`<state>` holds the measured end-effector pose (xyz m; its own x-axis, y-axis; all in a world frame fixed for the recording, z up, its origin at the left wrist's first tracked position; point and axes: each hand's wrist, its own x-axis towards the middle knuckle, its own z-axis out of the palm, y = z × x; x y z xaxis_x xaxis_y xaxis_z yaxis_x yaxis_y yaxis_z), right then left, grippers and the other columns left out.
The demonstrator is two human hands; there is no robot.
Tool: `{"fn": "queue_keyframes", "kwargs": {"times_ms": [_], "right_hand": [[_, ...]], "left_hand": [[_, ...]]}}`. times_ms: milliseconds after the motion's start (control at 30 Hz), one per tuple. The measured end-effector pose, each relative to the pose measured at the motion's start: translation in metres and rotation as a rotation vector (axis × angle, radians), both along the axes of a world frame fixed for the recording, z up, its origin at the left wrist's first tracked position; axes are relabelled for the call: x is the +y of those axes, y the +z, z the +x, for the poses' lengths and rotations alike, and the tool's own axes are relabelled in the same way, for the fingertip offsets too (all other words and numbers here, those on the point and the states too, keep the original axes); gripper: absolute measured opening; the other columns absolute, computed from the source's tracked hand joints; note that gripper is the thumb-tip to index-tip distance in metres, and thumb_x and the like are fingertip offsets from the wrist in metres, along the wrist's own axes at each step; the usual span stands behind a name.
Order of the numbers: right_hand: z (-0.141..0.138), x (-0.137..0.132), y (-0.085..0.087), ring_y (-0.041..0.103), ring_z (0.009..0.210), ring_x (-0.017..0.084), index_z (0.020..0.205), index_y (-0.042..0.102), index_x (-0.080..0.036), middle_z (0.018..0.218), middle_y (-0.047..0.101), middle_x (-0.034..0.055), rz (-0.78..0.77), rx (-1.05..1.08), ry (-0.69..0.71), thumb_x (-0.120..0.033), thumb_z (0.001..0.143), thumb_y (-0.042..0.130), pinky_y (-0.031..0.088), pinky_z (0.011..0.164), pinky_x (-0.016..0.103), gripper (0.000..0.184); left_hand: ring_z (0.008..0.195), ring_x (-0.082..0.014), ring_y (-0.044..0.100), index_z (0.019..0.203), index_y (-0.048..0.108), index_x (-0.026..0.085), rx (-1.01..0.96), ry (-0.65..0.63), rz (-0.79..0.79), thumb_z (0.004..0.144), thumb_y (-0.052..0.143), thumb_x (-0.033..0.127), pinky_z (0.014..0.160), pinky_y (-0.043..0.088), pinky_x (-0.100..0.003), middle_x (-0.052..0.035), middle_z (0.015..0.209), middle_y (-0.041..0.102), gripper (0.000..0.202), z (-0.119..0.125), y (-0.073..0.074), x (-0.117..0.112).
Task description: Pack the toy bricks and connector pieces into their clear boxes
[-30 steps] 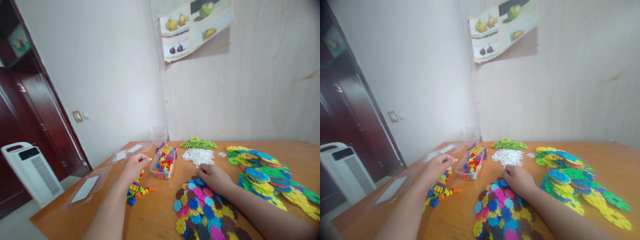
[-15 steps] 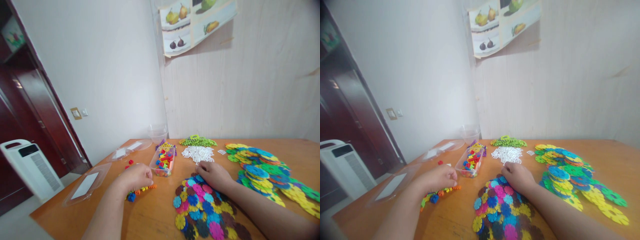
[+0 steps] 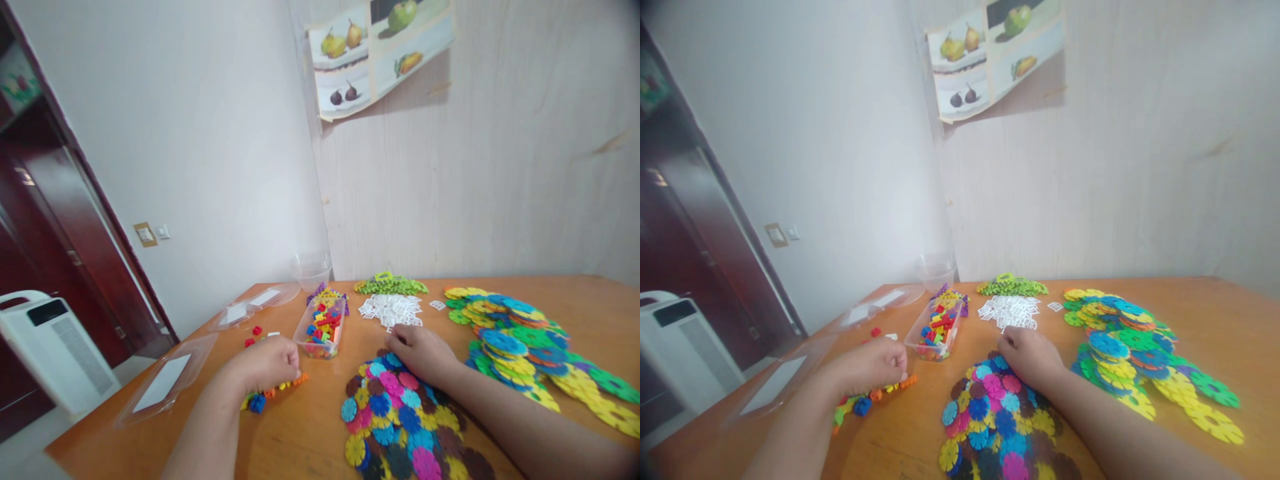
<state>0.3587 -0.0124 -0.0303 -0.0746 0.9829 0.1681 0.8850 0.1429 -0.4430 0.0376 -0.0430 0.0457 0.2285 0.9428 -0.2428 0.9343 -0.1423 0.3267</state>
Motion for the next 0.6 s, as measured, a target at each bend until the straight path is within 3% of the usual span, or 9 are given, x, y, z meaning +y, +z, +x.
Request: {"fn": "queue_keyframes", "kwargs": {"times_ms": [133, 333, 467, 600], "right_hand": [[0.000, 0.000, 0.001, 0.059, 0.072, 0.017, 0.075, 0.062, -0.022, 0.077, 0.068, 0.0036, 0.000, 0.006, 0.001, -0.045, 0.091, 0.044, 0.023, 0.056, 0.026, 0.033], [0.000, -0.001, 0.000, 0.059, 0.073, 0.017, 0.075, 0.061, -0.022, 0.077, 0.068, 0.0039, 0.012, 0.007, 0.010, -0.043, 0.092, 0.043, 0.024, 0.057, 0.026, 0.033], [-0.001, -0.001, -0.001, 0.059, 0.073, 0.017, 0.074, 0.061, -0.022, 0.077, 0.068, 0.0037, 0.024, 0.012, 0.006, -0.042, 0.091, 0.043, 0.024, 0.057, 0.026, 0.032], [-0.002, -0.002, 0.002, 0.059, 0.073, 0.017, 0.075, 0.061, -0.022, 0.078, 0.068, 0.0035, 0.018, 0.016, -0.002, -0.041, 0.091, 0.045, 0.023, 0.056, 0.026, 0.030]], "left_hand": [[0.055, -0.0146, 0.053, 0.070, 0.065, 0.020, 0.047, 0.019, 0.012, 0.064, 0.064, 0.036, 0.047, 0.030, -0.023, -0.0004, 0.063, 0.062, 0.016, 0.006, 0.001, -0.002], [0.050, -0.0138, 0.050, 0.059, 0.061, 0.020, 0.127, 0.037, 0.011, 0.060, 0.064, 0.027, 0.048, 0.027, -0.024, 0.0017, 0.055, 0.058, 0.007, 0.019, -0.005, -0.004], [0.053, -0.0123, 0.048, 0.071, 0.062, 0.020, -0.076, 0.001, -0.067, 0.068, 0.063, 0.035, 0.048, 0.029, -0.022, 0.0030, 0.060, 0.056, 0.016, 0.016, 0.008, -0.013], [0.062, -0.0122, 0.054, 0.087, 0.063, 0.018, -0.344, 0.000, 0.108, 0.080, 0.056, 0.045, 0.053, 0.037, -0.021, 0.0014, 0.071, 0.061, 0.029, 0.015, 0.015, -0.010]]}}
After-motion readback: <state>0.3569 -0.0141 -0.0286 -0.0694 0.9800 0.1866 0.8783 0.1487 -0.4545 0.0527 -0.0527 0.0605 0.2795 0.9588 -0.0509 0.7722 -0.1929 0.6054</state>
